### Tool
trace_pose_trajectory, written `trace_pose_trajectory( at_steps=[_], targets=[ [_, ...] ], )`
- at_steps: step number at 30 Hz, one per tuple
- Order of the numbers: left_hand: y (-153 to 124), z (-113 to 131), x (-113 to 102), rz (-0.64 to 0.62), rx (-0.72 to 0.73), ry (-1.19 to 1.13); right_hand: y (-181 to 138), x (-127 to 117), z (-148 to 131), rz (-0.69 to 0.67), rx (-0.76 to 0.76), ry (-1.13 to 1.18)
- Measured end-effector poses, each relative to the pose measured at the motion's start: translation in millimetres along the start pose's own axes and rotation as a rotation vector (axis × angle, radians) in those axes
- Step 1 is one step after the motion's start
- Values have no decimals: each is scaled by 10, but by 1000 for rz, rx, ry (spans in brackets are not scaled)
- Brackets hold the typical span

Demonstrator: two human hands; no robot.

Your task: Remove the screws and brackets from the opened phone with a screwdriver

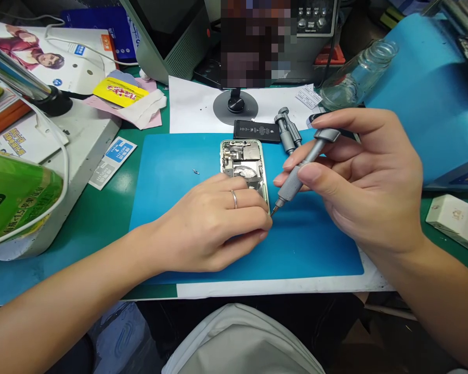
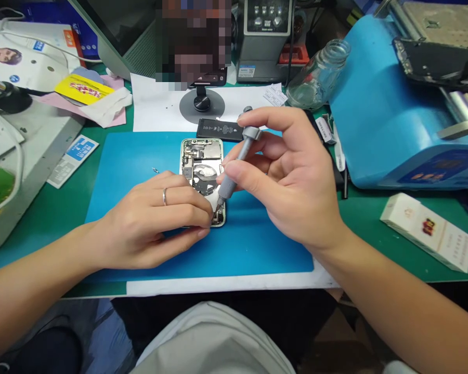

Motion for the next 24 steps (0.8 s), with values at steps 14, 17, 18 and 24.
trace_pose_trajectory(
  at_steps=[14,17,18,24],
  targets=[
    [-13,-688,-578,95,-320,454,80,-104,-4,55,-66,-39],
    [-21,-712,-604,78,-347,471,80,-114,-7,57,-74,-45],
    [-23,-718,-606,70,-351,477,81,-115,-12,57,-79,-49],
    [-42,-771,-552,11,-365,507,81,-120,-23,73,-78,-87]
  ],
)
Point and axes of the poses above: each hand's wrist, its own y-axis towards the middle knuckle, its own x-axis out of the palm, z = x × y, the point moved 7 cm from there along y, towards the middle knuckle, and after that the axes turned 13 degrees about z, right-handed, at the moved point
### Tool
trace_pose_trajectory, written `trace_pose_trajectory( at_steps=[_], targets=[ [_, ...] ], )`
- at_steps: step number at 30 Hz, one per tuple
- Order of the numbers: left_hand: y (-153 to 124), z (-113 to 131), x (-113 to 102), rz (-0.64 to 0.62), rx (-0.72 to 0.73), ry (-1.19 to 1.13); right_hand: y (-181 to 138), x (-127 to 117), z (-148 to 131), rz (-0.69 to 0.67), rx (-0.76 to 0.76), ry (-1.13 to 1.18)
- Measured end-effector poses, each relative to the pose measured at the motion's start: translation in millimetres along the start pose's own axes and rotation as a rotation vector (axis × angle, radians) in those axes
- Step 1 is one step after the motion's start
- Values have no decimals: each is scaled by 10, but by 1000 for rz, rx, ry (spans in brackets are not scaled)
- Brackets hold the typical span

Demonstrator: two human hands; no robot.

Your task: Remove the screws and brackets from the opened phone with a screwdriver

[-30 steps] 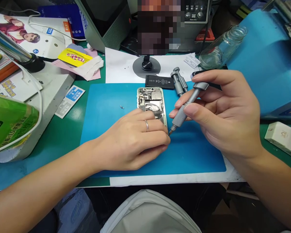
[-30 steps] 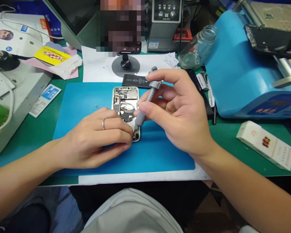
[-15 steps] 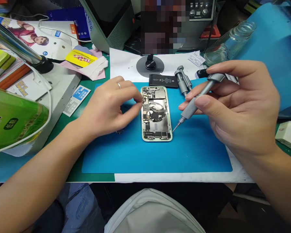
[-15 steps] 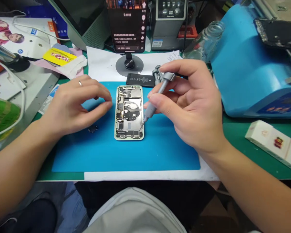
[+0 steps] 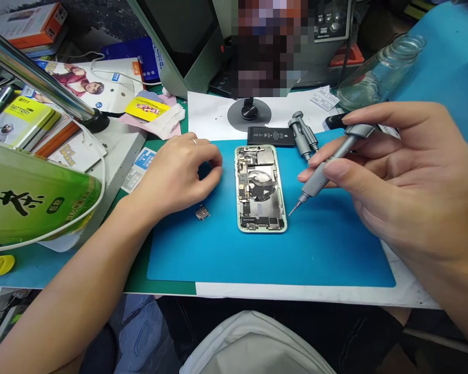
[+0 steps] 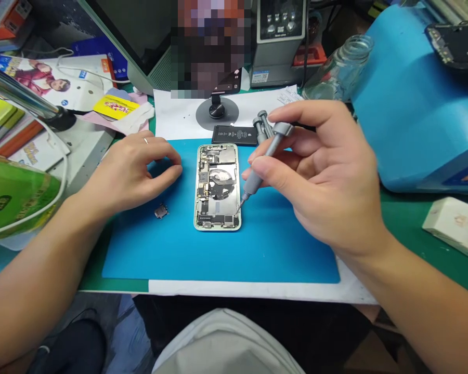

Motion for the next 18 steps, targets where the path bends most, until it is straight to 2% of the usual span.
trace_pose_trajectory(
  at_steps=[11,18],
  targets=[
    [11,-48,-39,91,-67,-37,-8,-15,15,-7,21,-18],
    [12,-55,-20,85,-107,-75,-17,-7,2,-11,16,1]
  ],
)
Point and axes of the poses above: each hand's wrist, its own y-axis towards the middle knuckle, its own x-axis out of the palm, z = x × y, the point moved 7 cm from there along y, towards the middle knuckle, and after that the axes turned 13 degrees about z, right-handed, at the moved point
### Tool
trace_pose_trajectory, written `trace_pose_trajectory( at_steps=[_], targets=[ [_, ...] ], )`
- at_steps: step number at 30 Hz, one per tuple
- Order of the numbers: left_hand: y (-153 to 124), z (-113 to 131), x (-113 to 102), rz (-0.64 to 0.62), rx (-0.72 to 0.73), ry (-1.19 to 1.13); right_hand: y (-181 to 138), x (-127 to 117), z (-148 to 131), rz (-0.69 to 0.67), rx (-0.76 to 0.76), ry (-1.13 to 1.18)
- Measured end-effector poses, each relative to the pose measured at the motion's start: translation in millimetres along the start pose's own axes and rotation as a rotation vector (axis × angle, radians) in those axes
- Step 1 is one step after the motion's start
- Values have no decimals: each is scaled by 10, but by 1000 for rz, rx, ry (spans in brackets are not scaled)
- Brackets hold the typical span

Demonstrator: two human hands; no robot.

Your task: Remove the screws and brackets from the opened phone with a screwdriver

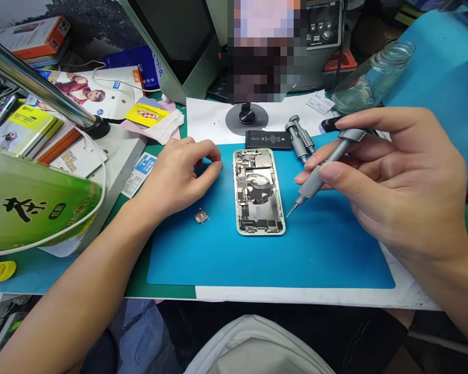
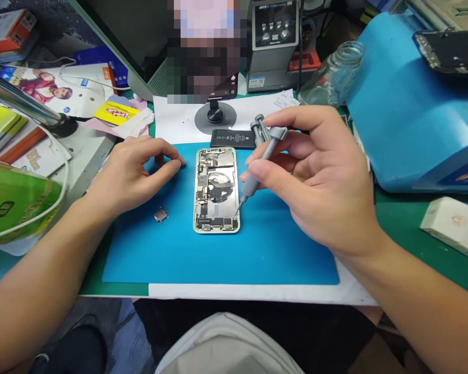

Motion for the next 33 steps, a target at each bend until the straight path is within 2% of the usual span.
trace_pose_trajectory(
  at_steps=[12,28,33],
  targets=[
    [28,-1,116,64,34,-69,-12,15,-4,-2,4,12],
    [27,-74,145,94,-26,-79,36,-5,51,-44,-50,46],
    [20,5,81,178,30,-170,51,-30,54,-10,-49,73]
  ],
)
Point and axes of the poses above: each hand's wrist, its own y-axis towards the middle knuckle, its own x-axis out of the palm, z = x × y, the point moved 7 cm from there along y, towards the middle knuckle, and after that the axes turned 13 degrees about z, right-handed, at the moved point
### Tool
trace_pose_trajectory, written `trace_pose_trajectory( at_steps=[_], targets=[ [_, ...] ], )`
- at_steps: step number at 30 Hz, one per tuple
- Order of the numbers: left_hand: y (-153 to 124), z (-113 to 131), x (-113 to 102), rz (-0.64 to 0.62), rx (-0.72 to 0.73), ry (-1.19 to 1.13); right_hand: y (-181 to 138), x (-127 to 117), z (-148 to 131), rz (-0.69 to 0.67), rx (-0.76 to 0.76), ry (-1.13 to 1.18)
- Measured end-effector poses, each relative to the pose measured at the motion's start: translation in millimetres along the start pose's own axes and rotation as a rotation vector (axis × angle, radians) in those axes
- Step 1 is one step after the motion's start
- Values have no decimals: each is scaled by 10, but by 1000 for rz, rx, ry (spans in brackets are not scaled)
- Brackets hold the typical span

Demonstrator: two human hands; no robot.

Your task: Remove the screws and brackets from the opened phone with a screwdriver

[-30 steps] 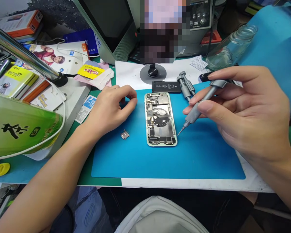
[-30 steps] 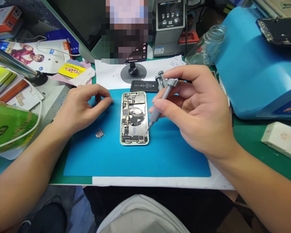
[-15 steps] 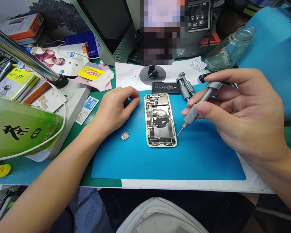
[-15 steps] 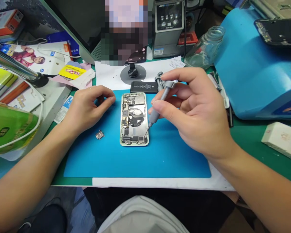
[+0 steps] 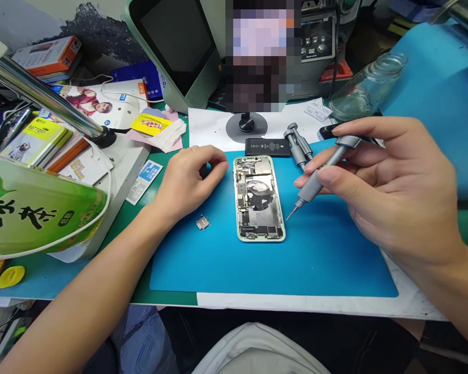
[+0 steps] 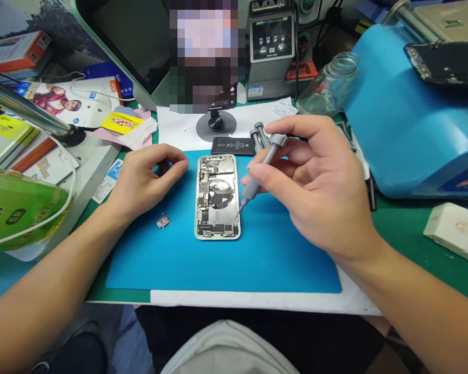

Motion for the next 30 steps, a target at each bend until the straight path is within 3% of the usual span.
trace_pose_trajectory(
  at_steps=[6,10,16,23,30],
  targets=[
    [-124,523,-37,14,243,-222,12,-87,-50,191,-30,165],
    [-239,771,-11,-14,338,-244,-8,-86,-55,223,-21,246],
    [-267,775,12,1,315,-282,-66,8,-48,151,24,282],
    [-254,762,18,-7,204,-430,-113,36,-92,207,-14,286],
    [-257,766,20,-12,208,-443,-95,6,-107,207,-31,281]
  ],
)
Point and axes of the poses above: each hand's wrist, its own y-axis towards the middle knuckle, its own x-axis out of the palm, z = x × y, the point moved 7 cm from there along y, towards the middle knuckle, and after that the axes turned 13 degrees about z, right-handed, at the moved point
